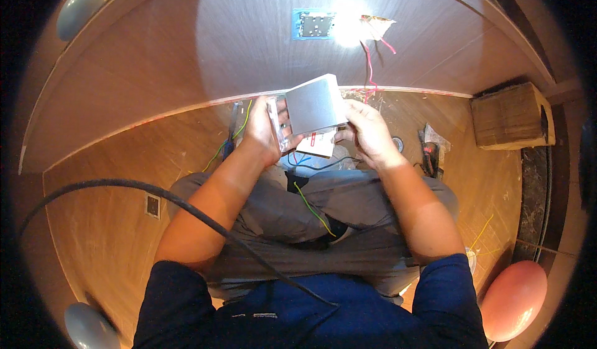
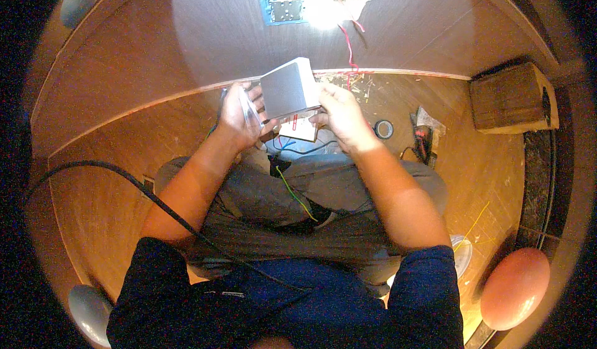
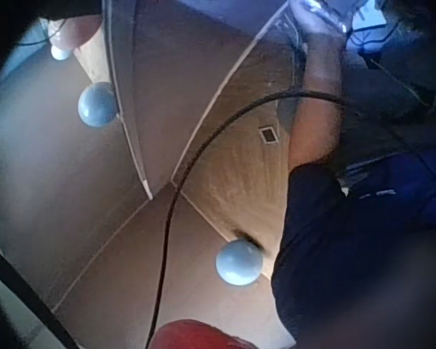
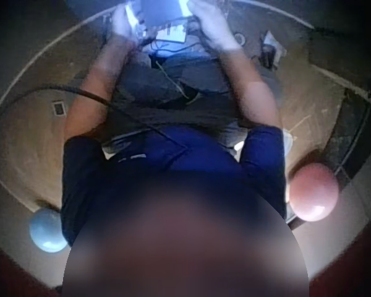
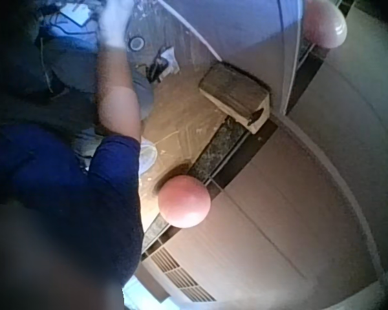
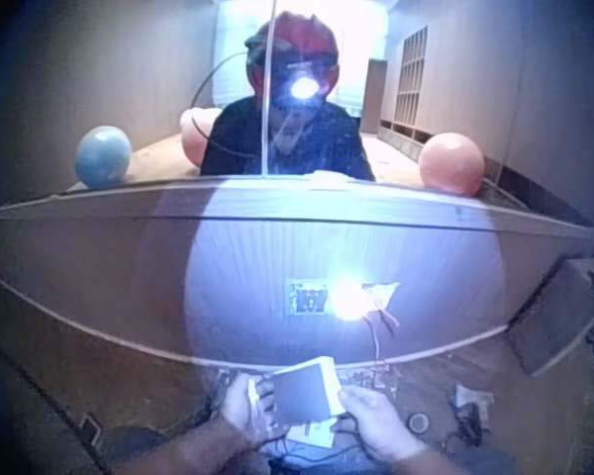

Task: The person installs an electrical outlet by connecting wires to the terminal block, securing the outlet to the wall box, and attaching the faceplate. They use a screwdriver and a flashlight to complete the task.

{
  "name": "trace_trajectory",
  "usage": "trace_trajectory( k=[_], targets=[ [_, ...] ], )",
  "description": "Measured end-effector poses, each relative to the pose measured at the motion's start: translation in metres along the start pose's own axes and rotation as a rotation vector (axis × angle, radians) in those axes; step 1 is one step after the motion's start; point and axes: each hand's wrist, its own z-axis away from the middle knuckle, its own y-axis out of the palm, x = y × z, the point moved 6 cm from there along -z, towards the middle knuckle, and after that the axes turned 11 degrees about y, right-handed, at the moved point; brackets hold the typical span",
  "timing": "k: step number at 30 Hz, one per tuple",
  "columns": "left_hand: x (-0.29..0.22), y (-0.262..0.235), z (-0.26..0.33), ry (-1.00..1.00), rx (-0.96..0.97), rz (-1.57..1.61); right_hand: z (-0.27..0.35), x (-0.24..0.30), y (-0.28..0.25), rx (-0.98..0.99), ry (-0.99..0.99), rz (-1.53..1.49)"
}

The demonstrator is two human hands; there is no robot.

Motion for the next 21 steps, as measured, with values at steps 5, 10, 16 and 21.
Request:
trace_trajectory(
  k=[5, 10, 16, 21],
  targets=[
    [0.001, -0.003, -0.004, 0.057, 0.062, -0.089, -0.003, -0.003, 0.005, 0.031, -0.007, 0.001],
    [-0.003, -0.017, -0.024, 0.152, 0.105, -0.087, -0.002, 0.001, -0.001, -0.053, -0.044, 0.151],
    [-0.024, -0.017, -0.024, 0.643, -0.075, -0.814, 0.01, 0.019, -0.003, -0.271, -0.285, 0.267],
    [0.013, 0.02, -0.009, 0.423, 0.337, -0.211, 0.013, -0.004, 0.033, -0.08, -0.242, 0.384]
  ],
)
